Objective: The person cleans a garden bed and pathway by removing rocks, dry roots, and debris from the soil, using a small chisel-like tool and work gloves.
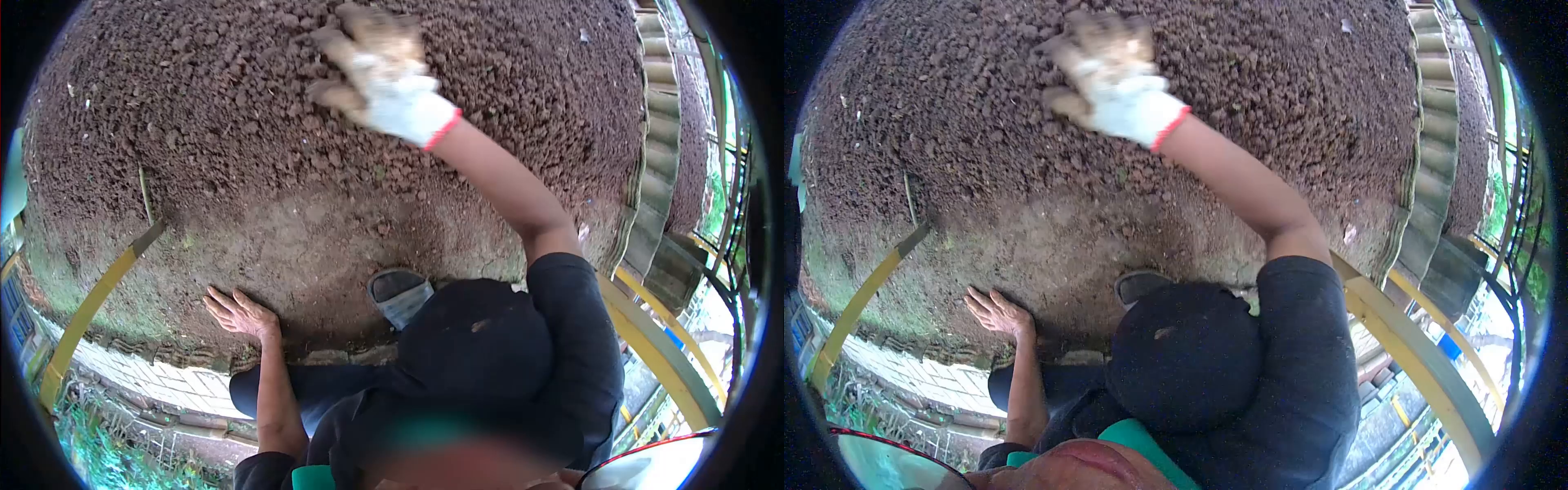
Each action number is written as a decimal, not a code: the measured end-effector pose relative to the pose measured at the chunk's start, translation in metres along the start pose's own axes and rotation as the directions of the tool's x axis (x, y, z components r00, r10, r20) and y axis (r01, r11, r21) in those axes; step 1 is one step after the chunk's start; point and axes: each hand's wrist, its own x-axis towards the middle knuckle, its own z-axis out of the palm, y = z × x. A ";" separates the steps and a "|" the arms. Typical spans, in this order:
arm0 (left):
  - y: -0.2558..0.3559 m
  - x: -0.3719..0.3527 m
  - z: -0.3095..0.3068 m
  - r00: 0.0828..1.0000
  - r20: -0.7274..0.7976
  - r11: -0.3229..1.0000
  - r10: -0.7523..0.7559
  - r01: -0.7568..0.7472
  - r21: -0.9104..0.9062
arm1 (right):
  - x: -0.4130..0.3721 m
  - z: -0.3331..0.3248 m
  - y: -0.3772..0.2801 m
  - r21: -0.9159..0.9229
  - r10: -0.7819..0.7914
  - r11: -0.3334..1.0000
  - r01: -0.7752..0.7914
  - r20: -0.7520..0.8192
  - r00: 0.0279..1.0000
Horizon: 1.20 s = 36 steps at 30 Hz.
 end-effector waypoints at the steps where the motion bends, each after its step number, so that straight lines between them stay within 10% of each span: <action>1: 0.001 0.000 -0.001 1.000 -0.002 1.000 0.002 -0.002 -0.009 | -0.014 -0.017 0.012 0.028 0.060 0.998 -0.063 0.086 0.995; 7: 0.008 0.000 -0.004 0.999 0.007 0.999 -0.033 0.033 -0.007 | -0.071 -0.025 0.089 -0.366 0.497 0.781 -0.507 -0.129 0.858; 11: 0.008 -0.002 -0.009 1.000 0.002 1.000 0.006 -0.006 0.010 | -0.031 0.006 0.049 -0.403 0.330 0.849 -0.342 -0.101 0.938; 17: 0.002 0.001 0.002 1.000 -0.016 0.998 -0.002 0.003 0.063 | 0.079 0.034 -0.002 0.153 0.060 0.986 -0.066 0.044 0.997; 21: 0.000 0.000 0.004 0.998 -0.062 0.999 0.017 -0.015 0.032 | 0.102 0.046 0.047 -0.120 0.044 0.992 -0.028 0.129 0.991; 23: 0.003 0.000 0.000 0.999 -0.049 1.000 0.025 -0.024 0.017 | 0.108 -0.010 0.073 -0.075 0.222 0.975 -0.209 0.298 0.928; 29: 0.004 0.000 -0.004 0.999 -0.030 0.999 0.036 -0.035 0.012 | 0.020 -0.009 0.224 -0.479 0.761 0.541 -0.691 -0.070 0.645; 32: 0.004 0.002 0.000 1.000 -0.019 1.000 0.015 -0.015 0.018 | -0.007 -0.010 0.197 -0.409 0.725 0.589 -0.698 -0.115 0.679; 36: 0.005 -0.001 -0.007 1.000 0.008 0.999 -0.001 0.000 0.046 | -0.036 -0.020 0.090 -0.239 0.230 0.943 -0.233 -0.041 0.972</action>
